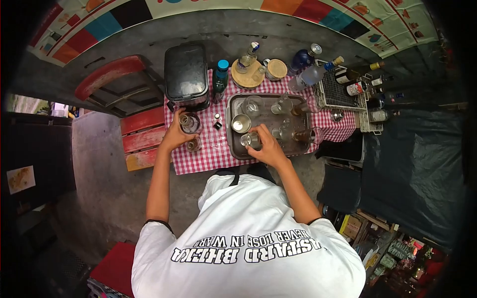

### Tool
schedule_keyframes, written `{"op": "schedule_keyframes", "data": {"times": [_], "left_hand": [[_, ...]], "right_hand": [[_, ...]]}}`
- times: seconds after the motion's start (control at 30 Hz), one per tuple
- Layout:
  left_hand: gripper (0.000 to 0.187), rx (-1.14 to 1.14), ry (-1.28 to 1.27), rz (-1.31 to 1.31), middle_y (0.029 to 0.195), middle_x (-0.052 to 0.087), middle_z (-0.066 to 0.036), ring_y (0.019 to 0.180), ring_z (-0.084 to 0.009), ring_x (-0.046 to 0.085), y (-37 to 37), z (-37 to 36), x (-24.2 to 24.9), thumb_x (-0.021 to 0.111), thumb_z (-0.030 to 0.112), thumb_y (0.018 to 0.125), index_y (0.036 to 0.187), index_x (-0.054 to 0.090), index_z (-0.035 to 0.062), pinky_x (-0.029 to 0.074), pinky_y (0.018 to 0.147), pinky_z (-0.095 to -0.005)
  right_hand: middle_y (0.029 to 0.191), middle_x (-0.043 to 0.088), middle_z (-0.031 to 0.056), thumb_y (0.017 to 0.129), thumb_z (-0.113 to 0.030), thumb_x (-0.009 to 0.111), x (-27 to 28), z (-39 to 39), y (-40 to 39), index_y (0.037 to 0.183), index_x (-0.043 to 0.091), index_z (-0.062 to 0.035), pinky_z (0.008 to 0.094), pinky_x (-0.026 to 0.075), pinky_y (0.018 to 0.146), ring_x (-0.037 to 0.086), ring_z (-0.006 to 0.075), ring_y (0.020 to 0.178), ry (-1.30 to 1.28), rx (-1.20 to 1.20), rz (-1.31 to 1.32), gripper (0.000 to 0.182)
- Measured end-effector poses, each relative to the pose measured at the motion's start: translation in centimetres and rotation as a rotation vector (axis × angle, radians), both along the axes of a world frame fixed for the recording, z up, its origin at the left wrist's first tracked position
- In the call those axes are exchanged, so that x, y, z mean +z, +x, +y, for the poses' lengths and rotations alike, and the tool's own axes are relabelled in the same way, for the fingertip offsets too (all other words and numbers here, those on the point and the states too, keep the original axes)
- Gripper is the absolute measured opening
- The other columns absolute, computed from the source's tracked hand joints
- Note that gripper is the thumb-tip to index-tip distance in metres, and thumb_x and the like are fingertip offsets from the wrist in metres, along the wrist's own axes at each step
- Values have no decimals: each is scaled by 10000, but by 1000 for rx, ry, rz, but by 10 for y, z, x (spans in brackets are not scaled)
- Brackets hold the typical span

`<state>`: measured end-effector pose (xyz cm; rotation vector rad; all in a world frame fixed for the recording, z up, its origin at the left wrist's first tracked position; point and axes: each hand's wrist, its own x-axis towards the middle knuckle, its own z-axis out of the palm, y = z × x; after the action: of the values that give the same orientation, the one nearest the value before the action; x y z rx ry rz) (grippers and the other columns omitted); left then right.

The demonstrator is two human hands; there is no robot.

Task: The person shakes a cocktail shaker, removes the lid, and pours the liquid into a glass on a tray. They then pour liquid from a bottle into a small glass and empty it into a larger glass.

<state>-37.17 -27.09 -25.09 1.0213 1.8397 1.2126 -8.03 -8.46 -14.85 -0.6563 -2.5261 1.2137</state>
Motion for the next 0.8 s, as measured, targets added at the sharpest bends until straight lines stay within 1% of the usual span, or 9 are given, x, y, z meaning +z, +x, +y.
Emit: {"op": "schedule_keyframes", "data": {"times": [0.1,0.2,0.23,0.27,0.37,0.43,0.6,0.67,0.8], "left_hand": [[979,70,-13,68,1303,572,-154,1221,-288,563,3,-2,-4,916,163,593,1387,353,56,461,1027,-385],[953,60,-7,108,1272,588,-147,1203,-273,576,4,-1,-12,915,160,593,1371,375,54,465,1021,-379],[856,84,19,145,1219,621,-135,1150,-246,607,6,0,-14,907,163,609,1315,438,46,486,982,-357],[856,80,18,141,1219,621,-135,1150,-246,607,6,0,-14,907,163,609,1315,438,46,486,982,-357],[742,104,32,-7,1154,658,-119,1073,-218,641,13,3,-5,895,160,628,1245,502,41,508,930,-334],[655,174,107,-52,1098,680,-103,1004,-194,660,13,4,-8,883,151,644,1190,541,32,522,886,-325],[668,184,137,-109,1112,666,-103,989,-196,658,5,-3,12,875,115,651,1213,532,7,525,885,-332],[721,257,141,-90,1197,606,-120,1090,-209,606,6,-11,31,878,121,663,1259,494,-13,487,971,-351],[694,349,317,-66,1166,604,-103,1069,-207,602,0,-29,57,857,57,660,1255,505,2,487,960,-351]], "right_hand": [[1005,509,87,750,-111,731,9,1,-1,1128,548,-52,322,464,747,550,232,851,-97,-49,-107,424],[996,526,97,730,-133,745,1,1,-1,1118,549,-56,362,474,722,581,275,847,-73,-84,-47,442],[990,523,102,729,-134,748,0,1,-1,1112,548,-53,364,472,722,574,280,839,-53,-80,-13,440],[990,523,102,729,-134,748,-2,1,-1,1112,548,-53,364,472,722,574,280,839,-54,-84,-17,440],[982,516,97,726,-127,747,-3,0,1,1106,547,-52,355,469,721,562,263,821,1,-84,35,436],[976,510,87,727,-121,743,0,-3,1,1104,546,-51,342,466,727,548,240,810,-88,-118,-18,431],[960,499,72,727,-100,739,12,-4,1,1110,548,-57,318,454,733,515,205,802,-97,-134,-23,430],[952,495,65,727,-83,737,17,-4,-1,1110,549,-59,305,446,741,499,192,808,-106,-133,-3,427],[992,527,66,731,-90,741,28,0,-3,1144,557,-62,312,453,758,517,182,825,-113,-96,90,453]]}}
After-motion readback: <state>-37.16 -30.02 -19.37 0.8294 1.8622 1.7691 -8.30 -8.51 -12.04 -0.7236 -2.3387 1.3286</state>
